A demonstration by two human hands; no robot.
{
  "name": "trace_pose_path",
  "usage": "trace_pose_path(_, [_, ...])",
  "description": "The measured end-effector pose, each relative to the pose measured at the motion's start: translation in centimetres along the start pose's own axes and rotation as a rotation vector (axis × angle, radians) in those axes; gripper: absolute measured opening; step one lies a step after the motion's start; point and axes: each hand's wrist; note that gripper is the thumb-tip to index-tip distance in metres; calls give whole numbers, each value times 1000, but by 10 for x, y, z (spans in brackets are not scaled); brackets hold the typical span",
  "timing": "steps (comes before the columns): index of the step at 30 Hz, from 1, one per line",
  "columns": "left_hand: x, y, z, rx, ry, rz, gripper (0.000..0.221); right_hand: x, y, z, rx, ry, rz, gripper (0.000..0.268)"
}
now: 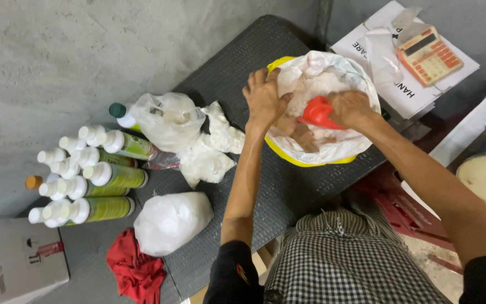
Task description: The person is weighing white powder on a mechanical scale and packaging it into small plastic bags.
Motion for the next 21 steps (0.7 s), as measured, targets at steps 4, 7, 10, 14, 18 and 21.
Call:
trace_pose_path(4, [-34,6,-30,-309,-232,-92,86,0,-4,12,-132,-417,-46,33])
trace_pose_path(7, [-51,-7,-57,-491,-385,-91,82,-4,-9,31,13,-365,-34,23])
trace_pose_path(10, [-54,-25,-83,-578,-494,-69,59,3,-14,52,64,-360,-6,23])
trace_pose_path(14, [-61,-42,-101,-487,-372,-9,36,1,-13,58,110,15,236,23])
trace_pose_path(18, [-61,-31,-81,-240,-270,98,41,-21,-7,33,145,-9,252,17])
trace_pose_path(21, [-56,-27,-84,-148,-216,129,39,-34,-6,23,150,47,292,22])
Point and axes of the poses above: each hand's wrist, its own x-axis away from the middle knuckle, its own z-axis out of the back of the hand, y = z × x, and after that the axes turned 10 degrees about -x, right-handed
